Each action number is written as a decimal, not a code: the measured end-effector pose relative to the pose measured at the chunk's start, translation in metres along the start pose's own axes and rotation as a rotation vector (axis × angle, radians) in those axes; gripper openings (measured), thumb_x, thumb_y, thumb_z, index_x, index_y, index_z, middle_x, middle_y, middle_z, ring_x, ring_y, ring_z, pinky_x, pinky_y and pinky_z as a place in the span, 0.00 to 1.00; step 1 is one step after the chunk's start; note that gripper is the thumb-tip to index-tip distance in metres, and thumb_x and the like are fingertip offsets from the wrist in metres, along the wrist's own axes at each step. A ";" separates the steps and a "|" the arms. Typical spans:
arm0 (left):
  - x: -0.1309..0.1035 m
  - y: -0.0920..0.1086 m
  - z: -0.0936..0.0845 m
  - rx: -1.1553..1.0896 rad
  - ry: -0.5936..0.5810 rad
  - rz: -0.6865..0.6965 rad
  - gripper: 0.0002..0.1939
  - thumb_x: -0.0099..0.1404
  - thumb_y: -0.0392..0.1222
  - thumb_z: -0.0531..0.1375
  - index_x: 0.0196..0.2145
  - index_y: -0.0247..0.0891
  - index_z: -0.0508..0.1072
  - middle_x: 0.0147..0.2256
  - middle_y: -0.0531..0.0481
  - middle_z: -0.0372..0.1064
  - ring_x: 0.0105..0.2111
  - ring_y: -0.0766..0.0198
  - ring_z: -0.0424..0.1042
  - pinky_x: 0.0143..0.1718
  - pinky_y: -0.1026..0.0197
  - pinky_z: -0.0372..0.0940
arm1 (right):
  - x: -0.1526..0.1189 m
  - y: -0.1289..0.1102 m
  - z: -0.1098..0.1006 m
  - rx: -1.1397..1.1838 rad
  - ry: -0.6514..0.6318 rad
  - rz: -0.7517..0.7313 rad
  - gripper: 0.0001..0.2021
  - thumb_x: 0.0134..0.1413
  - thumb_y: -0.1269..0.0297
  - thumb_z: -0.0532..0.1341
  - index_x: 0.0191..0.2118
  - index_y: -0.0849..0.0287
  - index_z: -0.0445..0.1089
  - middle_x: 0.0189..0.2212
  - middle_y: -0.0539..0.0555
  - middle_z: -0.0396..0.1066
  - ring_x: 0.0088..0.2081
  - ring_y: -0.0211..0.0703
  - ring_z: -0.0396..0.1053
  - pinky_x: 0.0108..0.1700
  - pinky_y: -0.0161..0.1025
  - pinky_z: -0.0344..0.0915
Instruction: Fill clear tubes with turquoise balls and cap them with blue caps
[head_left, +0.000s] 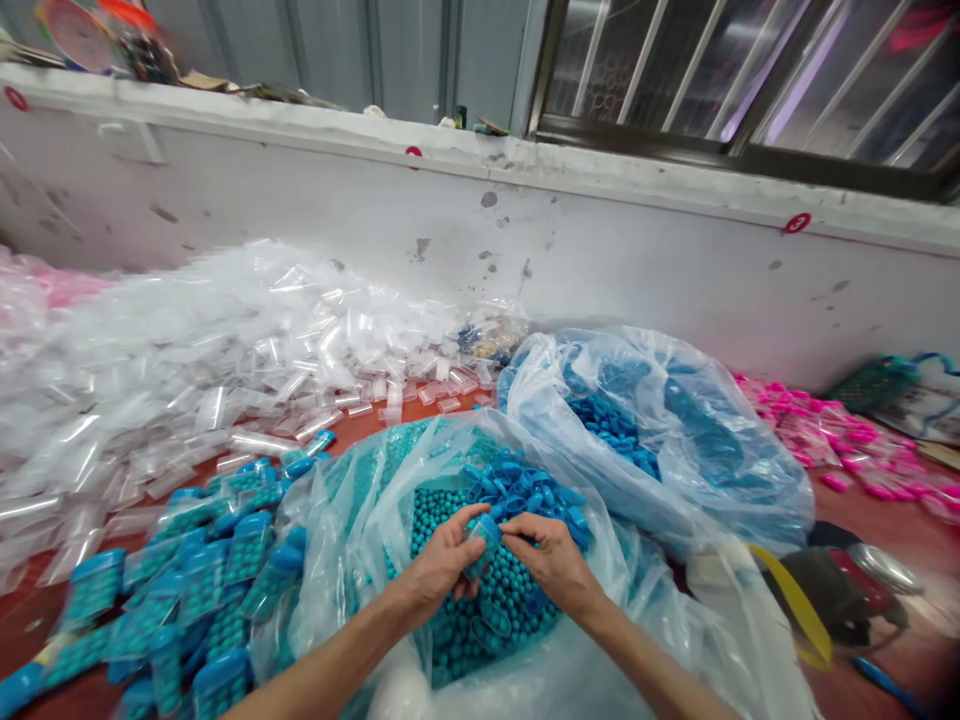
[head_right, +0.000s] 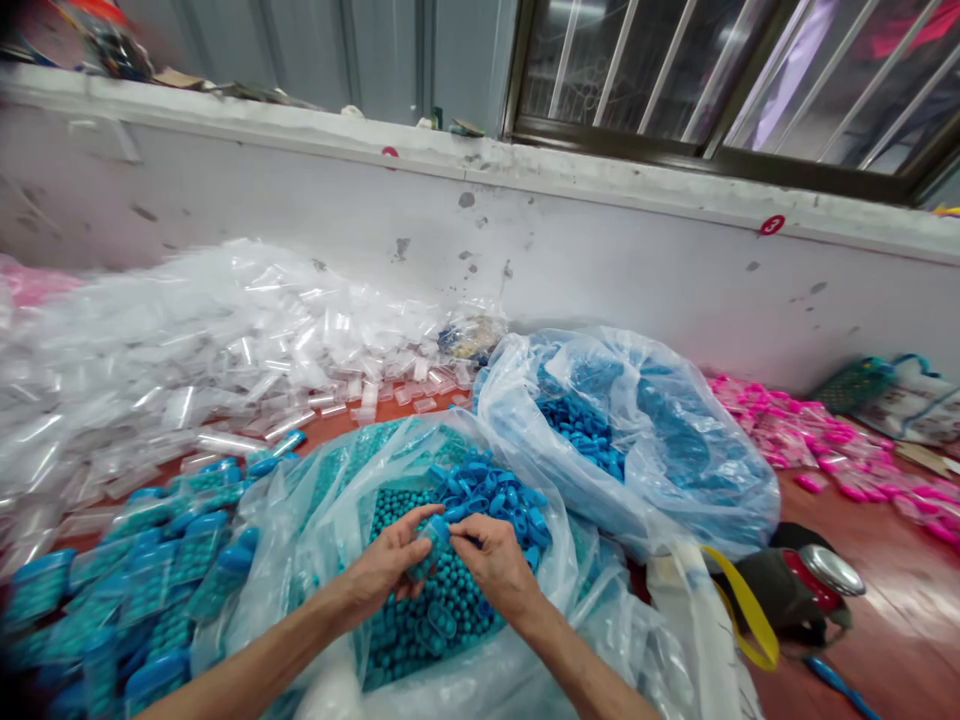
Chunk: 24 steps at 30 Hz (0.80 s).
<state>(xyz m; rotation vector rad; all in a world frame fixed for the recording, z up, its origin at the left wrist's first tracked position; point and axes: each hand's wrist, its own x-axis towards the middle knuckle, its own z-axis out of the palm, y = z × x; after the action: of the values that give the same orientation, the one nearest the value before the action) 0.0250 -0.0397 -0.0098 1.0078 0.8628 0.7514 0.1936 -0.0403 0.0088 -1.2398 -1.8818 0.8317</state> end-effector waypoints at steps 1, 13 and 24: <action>-0.001 0.002 0.002 -0.004 0.013 0.001 0.38 0.51 0.56 0.59 0.55 0.35 0.51 0.20 0.58 0.62 0.12 0.74 0.60 0.10 0.72 0.45 | 0.000 0.000 0.001 0.000 0.008 0.002 0.07 0.50 0.70 0.57 0.29 0.59 0.73 0.25 0.50 0.72 0.29 0.38 0.68 0.33 0.33 0.62; -0.002 0.002 0.005 0.126 0.091 0.029 0.23 0.54 0.52 0.55 0.45 0.39 0.57 0.18 0.62 0.57 0.11 0.74 0.57 0.10 0.72 0.50 | -0.002 0.003 0.002 0.265 -0.055 0.095 0.06 0.45 0.67 0.58 0.32 0.59 0.71 0.28 0.51 0.69 0.29 0.38 0.66 0.33 0.36 0.65; -0.009 0.012 0.015 0.243 0.178 0.085 0.29 0.58 0.47 0.53 0.56 0.40 0.51 0.19 0.61 0.56 0.12 0.74 0.53 0.14 0.69 0.54 | 0.005 -0.013 0.008 0.292 -0.080 0.230 0.24 0.47 0.62 0.57 0.53 0.60 0.61 0.42 0.56 0.68 0.41 0.46 0.67 0.41 0.44 0.67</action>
<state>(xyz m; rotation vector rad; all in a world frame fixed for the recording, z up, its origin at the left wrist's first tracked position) 0.0323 -0.0490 0.0082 1.2117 1.0899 0.8305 0.1795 -0.0407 0.0169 -1.2663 -1.6244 1.2471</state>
